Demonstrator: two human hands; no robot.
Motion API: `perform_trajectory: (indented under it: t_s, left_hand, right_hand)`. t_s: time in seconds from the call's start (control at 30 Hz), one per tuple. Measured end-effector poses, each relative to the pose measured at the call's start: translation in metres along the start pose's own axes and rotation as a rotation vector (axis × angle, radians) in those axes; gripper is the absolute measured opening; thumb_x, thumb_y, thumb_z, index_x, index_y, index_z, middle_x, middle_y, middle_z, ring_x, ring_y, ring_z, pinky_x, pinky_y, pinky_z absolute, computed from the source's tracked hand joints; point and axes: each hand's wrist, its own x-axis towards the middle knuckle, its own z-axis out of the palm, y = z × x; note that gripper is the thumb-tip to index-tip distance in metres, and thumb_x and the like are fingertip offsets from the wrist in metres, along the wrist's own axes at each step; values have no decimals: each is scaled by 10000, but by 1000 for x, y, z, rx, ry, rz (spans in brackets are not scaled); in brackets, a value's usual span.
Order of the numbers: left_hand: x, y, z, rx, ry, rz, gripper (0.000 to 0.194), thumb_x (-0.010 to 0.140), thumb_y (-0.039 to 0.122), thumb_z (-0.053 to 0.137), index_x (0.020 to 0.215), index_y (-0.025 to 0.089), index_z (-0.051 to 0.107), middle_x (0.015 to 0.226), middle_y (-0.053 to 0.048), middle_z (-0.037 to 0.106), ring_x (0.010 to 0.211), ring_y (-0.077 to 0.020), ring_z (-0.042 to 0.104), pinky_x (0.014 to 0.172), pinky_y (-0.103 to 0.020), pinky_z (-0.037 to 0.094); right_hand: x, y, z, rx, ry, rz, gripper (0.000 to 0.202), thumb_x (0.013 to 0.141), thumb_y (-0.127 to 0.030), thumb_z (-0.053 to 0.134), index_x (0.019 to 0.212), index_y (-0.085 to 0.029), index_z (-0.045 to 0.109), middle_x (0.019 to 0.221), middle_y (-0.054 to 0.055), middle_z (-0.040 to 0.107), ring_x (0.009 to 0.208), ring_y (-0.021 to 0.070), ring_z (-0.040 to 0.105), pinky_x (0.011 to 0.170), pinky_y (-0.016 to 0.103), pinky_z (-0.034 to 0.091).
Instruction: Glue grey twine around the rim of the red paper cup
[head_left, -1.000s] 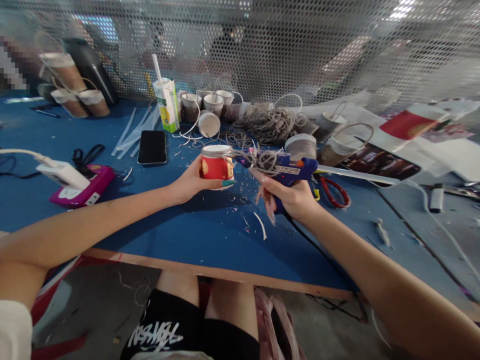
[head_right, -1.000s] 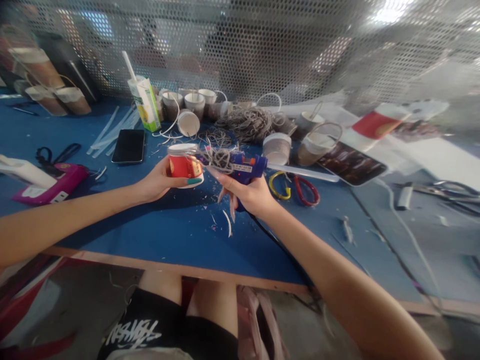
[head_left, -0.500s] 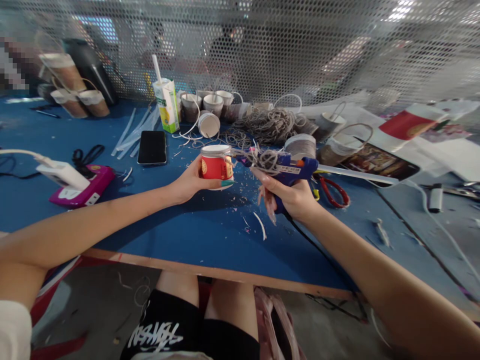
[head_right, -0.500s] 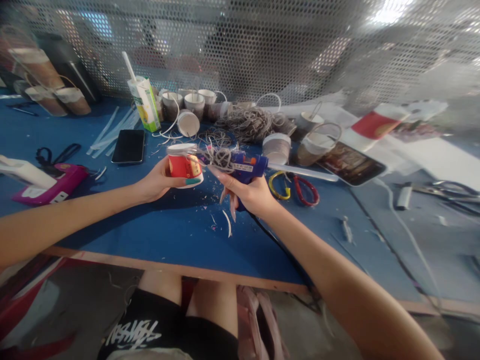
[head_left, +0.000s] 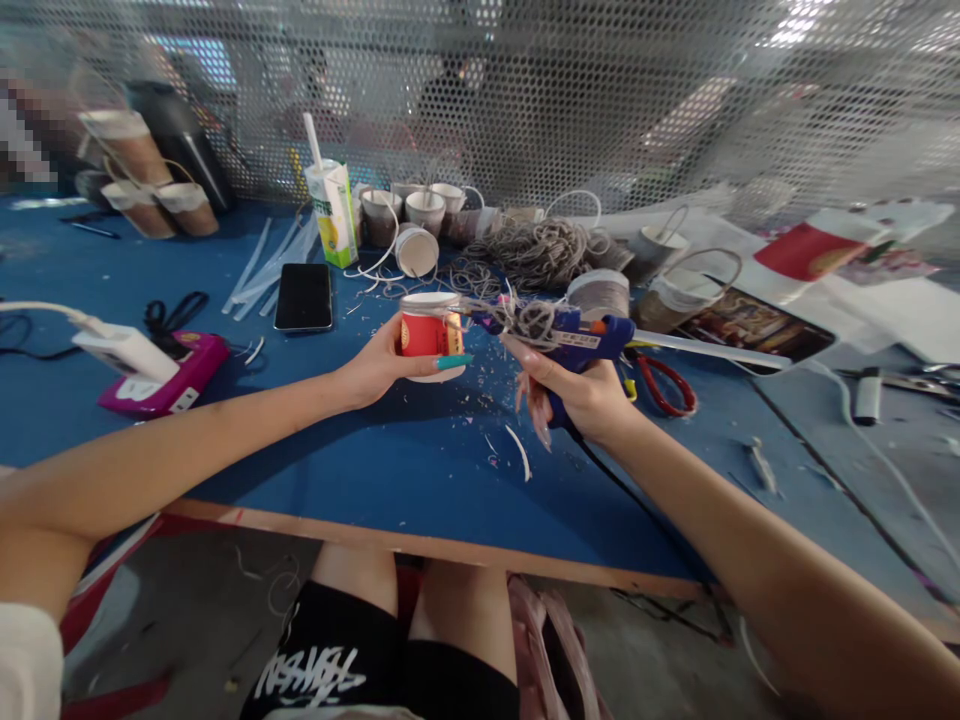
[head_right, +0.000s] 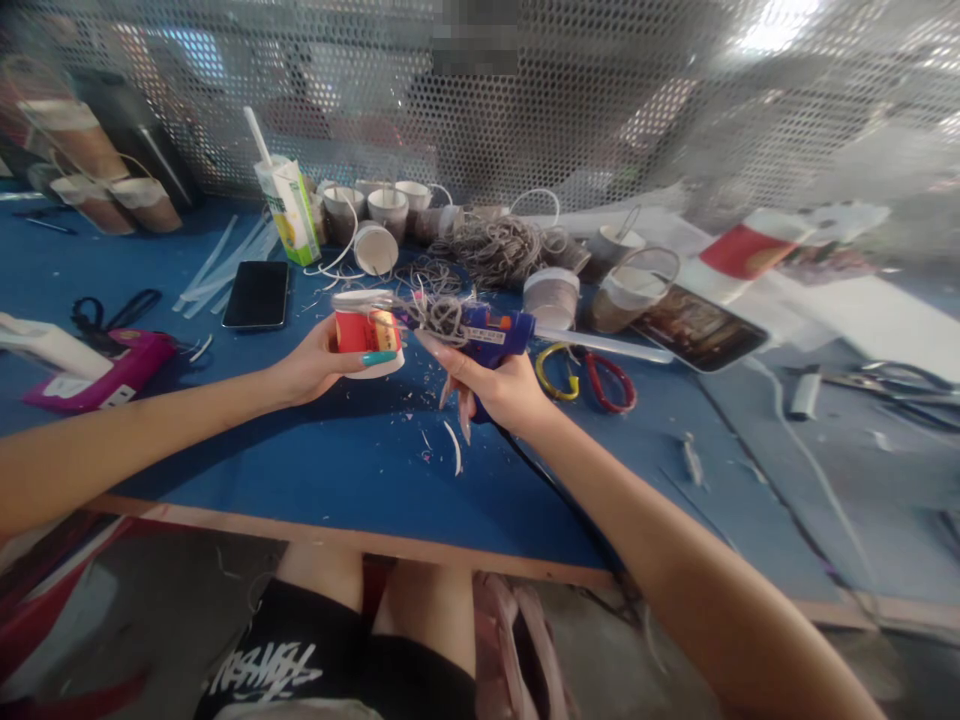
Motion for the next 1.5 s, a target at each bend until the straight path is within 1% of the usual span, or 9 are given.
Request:
perform_trajectory:
  t_s: [0.23,0.37,0.5,0.67,0.8,0.9,1.1,1.27,1.5]
  left_hand:
    - [-1,1,1,-33,4,-7,693,507,335,968,1081,211,599,1043,-31,730,1001,-230,709,978,-445,559]
    - [-1,2,0,-31,-30,15,694,542,298,952,1131,224,593,1107,-46,733,1069,-250,700,1018,-458,530]
    - [-1,1,-2,-28,-49,29,702,558,340,946,1155,224,595,1133,-56,736,1096,-268,697,1017,-460,529]
    - [-1,1,-1,-45,-30,27,734,508,381,967,1123,210,605,1100,-62,747,1074,-275,706,994,-455,546]
    - [-1,3,3,-39,-35,17,729,493,356,973,1106,201,610,1064,-58,754,1041,-270,720,992,-461,552]
    - [-2,4,4,-54,-39,20,716,504,344,967,1109,198,614,1059,-58,757,1018,-270,731,991,-461,557]
    - [-2,3,1,-29,-33,31,705,523,318,956,1128,211,611,1094,-50,755,1067,-272,720,1011,-460,549]
    - [-3,3,-1,-29,-77,47,659,591,350,930,1155,214,619,1115,-60,761,1093,-286,720,1009,-475,552]
    - [-2,3,0,-74,-40,23,711,510,359,966,1114,200,626,1063,-57,770,1048,-277,734,987,-458,572]
  right_hand:
    - [-1,-2,0,-6,8,4,504,758,-597,761,518,-188,590,385,-9,516,297,105,485,268,227,397]
    - [-2,-4,1,-3,25,0,514,732,-611,777,513,-186,589,389,-2,527,294,103,479,262,226,383]
    - [-1,-3,0,4,9,-8,533,722,-638,776,517,-188,579,389,-4,530,290,98,475,268,221,386]
    - [-1,-2,0,-7,7,-3,541,738,-640,768,497,-199,567,372,-7,515,298,107,494,302,233,439]
    - [-1,-2,1,5,7,-7,482,745,-619,770,608,-171,660,376,-20,511,295,105,482,295,232,429]
    - [-1,-3,1,9,-7,7,474,741,-621,768,655,-166,670,401,-22,534,296,103,483,288,227,424]
    - [-2,-3,0,6,17,2,523,715,-641,781,530,-190,592,394,-9,534,295,102,490,277,224,418]
    - [-1,-5,1,-29,38,0,560,702,-672,776,489,-197,568,394,0,541,297,95,478,277,224,400]
    - [-2,-4,0,-21,22,13,548,726,-662,763,505,-194,582,381,-3,529,294,99,486,286,222,414]
